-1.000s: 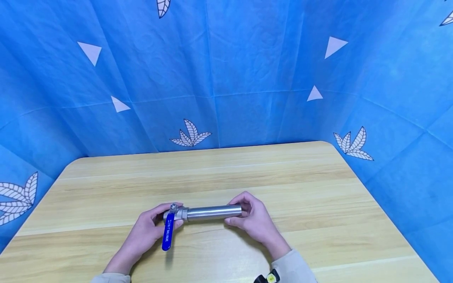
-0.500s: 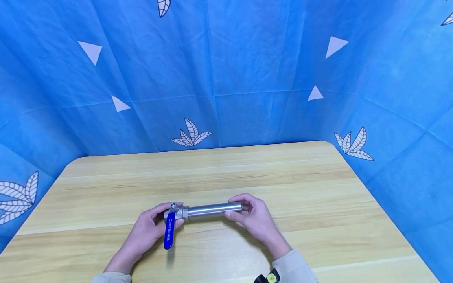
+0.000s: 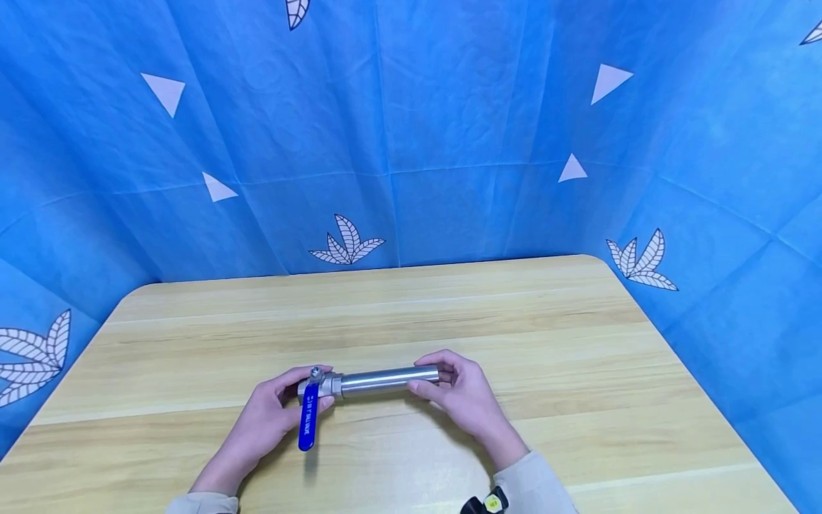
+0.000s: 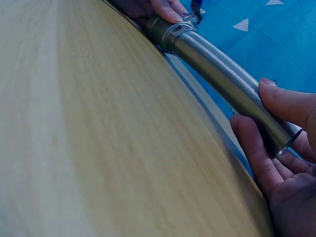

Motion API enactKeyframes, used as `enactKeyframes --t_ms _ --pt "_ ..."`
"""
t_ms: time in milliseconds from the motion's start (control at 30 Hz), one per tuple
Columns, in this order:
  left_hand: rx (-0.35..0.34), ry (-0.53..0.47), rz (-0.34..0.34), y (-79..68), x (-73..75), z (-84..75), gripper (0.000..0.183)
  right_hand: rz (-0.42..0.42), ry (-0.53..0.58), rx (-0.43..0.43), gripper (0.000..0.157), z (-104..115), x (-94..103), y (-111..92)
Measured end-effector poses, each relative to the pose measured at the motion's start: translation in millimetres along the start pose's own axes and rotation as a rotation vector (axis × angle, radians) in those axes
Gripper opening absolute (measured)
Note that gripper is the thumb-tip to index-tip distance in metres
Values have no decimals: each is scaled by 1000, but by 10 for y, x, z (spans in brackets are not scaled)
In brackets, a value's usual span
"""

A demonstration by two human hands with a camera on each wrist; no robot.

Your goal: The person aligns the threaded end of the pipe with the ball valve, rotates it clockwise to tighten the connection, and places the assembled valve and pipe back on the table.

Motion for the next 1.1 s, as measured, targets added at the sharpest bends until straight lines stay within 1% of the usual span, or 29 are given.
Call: enactKeyframes --t_ms 100,167,367,600,767,867,967,1100 --pt "-1 -5 2 3 -3 1 48 13 39 -4 42 -5 -10 3" --pt "-4 -11 4 6 -5 0 48 12 44 -4 41 -8 -12 4" --pt "-9 -16 4 8 -5 -8 46 12 4 5 40 -15 -10 19" --pt "-2 -14 -1 11 -6 -4 46 -7 -15 -29 35 -48 -26 23" --pt "1 -10 0 10 -7 4 48 -7 -29 -32 40 -45 -33 22" --pt "6 -11 -2 8 -5 10 49 14 -29 -14 40 -35 -31 13" --pt "13 -9 -6 6 -1 14 50 55 -36 21 39 -24 -35 4" --pt "18 -19 -8 6 -1 19 51 95 -24 57 43 -26 -39 4"
Point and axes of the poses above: each hand's wrist, its own y-axis towards the middle knuckle, its own x-axis out of the back of the hand, z = x × y, the point moved 4 cm from there along y, towards the middle knuckle
